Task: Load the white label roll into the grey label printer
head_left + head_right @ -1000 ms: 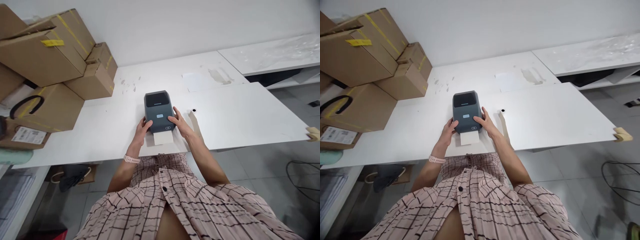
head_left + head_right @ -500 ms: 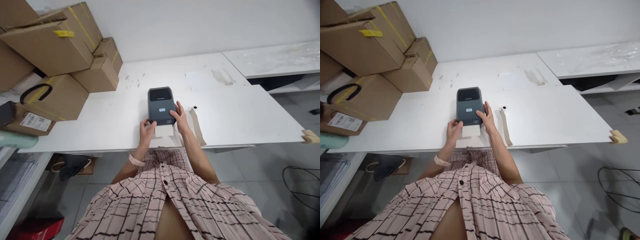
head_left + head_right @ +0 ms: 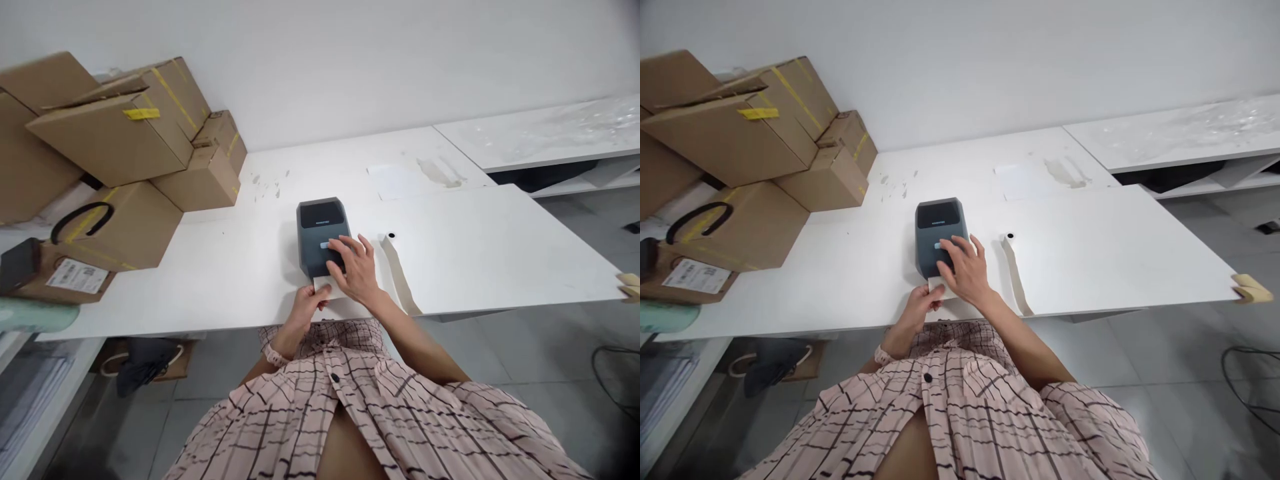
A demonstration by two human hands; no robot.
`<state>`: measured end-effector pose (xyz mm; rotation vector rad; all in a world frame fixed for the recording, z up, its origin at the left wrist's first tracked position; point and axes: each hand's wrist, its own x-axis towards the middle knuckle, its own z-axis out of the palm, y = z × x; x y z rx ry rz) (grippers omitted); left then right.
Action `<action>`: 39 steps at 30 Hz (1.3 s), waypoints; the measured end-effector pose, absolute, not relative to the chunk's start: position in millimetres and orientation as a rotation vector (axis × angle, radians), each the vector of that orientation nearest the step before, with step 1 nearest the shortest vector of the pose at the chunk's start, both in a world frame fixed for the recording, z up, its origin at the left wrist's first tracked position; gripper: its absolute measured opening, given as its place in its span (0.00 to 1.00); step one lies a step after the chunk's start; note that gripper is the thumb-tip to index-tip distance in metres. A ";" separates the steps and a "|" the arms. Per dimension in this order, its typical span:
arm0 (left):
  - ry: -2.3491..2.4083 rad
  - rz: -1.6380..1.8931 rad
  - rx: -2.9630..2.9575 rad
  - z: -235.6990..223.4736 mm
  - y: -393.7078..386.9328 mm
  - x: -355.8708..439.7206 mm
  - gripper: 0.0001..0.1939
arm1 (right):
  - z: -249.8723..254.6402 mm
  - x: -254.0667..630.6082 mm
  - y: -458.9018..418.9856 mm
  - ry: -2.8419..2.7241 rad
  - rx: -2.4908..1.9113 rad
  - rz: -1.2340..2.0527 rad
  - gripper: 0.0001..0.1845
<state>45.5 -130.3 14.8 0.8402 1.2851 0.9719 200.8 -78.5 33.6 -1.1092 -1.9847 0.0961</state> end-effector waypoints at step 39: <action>1.356 1.528 1.131 21.0 -94.4 42.8 0.37 | 0.6 211.6 -76.6 -1.126 -1.097 0.960 0.36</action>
